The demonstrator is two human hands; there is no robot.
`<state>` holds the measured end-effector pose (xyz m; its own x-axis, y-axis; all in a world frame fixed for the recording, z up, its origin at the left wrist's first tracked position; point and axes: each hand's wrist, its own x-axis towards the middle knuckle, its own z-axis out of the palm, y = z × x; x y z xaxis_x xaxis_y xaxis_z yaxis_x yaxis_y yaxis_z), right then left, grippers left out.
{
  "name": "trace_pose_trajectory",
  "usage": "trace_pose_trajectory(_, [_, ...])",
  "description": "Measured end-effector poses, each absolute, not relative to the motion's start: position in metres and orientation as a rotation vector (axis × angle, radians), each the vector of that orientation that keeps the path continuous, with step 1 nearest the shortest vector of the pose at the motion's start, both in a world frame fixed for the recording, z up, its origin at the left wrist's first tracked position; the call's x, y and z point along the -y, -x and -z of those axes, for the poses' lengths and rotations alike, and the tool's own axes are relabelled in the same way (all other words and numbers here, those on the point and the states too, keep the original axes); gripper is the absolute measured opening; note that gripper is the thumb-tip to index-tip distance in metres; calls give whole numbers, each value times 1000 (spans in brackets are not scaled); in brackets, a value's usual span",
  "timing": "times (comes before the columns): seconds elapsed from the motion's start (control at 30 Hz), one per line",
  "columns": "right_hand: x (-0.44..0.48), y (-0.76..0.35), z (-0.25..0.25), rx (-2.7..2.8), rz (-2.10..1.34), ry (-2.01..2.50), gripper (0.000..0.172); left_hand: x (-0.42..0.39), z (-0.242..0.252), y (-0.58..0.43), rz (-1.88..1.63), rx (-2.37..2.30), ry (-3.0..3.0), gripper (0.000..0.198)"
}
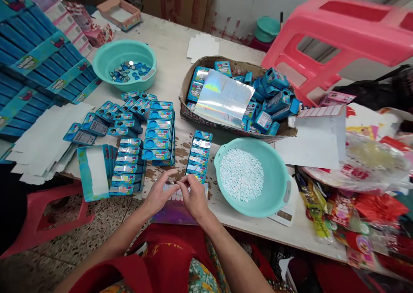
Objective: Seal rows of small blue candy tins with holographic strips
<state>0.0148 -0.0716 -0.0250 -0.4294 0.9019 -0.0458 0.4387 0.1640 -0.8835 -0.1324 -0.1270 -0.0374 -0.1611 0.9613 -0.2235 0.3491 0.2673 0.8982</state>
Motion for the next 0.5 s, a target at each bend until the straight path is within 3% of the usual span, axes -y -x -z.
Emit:
trace_pose_trajectory(0.1, [52, -27, 23, 1842, -1229, 1346, 14, 95, 38, 121, -812, -1490, -1146, 28])
trace_pose_trajectory(0.23, [16, -32, 36, 1605, -1198, 1497, 18, 47, 44, 115, -747, -1572, -1093, 28])
trace_pose_trajectory(0.5, [-77, -16, 60, 1612, -648, 1664, 15, -59, 29, 115, -422, -2096, -1471, 27])
